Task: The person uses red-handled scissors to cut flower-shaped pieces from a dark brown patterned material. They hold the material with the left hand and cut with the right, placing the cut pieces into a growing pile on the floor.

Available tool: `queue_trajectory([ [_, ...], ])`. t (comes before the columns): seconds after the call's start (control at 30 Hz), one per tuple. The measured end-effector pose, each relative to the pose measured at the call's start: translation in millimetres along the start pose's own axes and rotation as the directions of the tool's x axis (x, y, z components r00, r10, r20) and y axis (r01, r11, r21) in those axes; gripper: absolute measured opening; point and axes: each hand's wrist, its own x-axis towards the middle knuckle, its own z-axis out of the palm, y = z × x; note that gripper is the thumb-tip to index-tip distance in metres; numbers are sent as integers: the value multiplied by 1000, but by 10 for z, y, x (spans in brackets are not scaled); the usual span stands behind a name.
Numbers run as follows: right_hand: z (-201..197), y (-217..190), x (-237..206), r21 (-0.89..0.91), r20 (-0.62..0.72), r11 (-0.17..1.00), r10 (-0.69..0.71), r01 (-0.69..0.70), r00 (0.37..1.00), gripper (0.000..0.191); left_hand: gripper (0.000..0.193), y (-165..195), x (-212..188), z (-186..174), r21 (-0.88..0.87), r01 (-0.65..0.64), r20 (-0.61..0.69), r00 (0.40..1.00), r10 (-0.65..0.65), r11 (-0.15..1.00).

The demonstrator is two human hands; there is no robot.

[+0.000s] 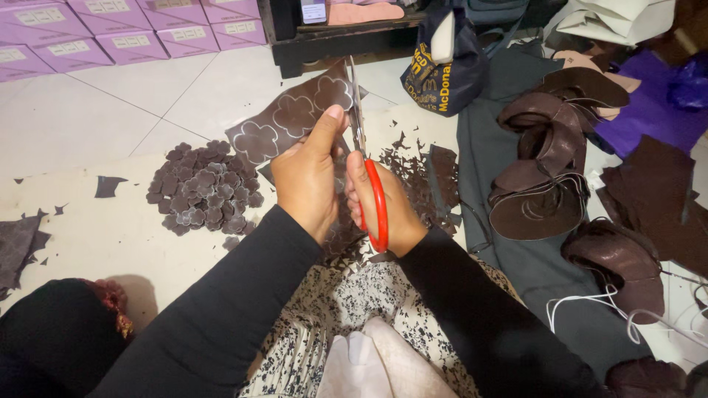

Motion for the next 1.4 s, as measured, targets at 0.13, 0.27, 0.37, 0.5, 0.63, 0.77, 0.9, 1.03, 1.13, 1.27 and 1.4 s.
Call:
queue_trajectory([
  [0.13,-14,-12,-6,43,11,998,53,-53,999,58,29,-22,55,-31,-47,-12,13,1000,13,999],
  [0.27,-30,-58,-20,23,31,997,67,-68,997,57,27,9,80,-58,-32,-24,18,1000,25,999],
  [0.37,-38,-92,-39,35,52,996,86,-87,995,56,25,31,93,-69,2,-47,2,999,47,999],
  [0.5,-44,-121,-62,12,55,995,96,-97,994,55,21,60,103,-73,-10,-80,8,997,80,997],
  [0.63,-49,-100,-65,27,82,995,89,-91,993,55,18,108,96,-93,16,-103,57,993,102,995],
  [0.77,-84,-43,-31,38,140,998,50,-56,989,53,19,141,100,-122,65,-137,125,984,128,988],
  [0.9,-125,5,-14,81,210,995,38,-56,977,52,17,137,138,-143,94,-128,131,985,116,987],
  [1.03,-147,23,-14,97,258,994,15,-42,966,53,15,115,177,-158,122,-77,115,991,63,990],
  [1.13,-147,33,-2,75,250,995,43,-63,967,54,17,107,191,-167,149,-69,98,994,55,986],
  [1.27,-161,49,22,32,250,998,41,-51,967,54,22,130,183,-171,203,-101,96,992,83,974],
  [1.4,-197,59,29,10,235,995,93,-98,968,55,22,148,145,-157,243,-160,98,985,140,957],
])
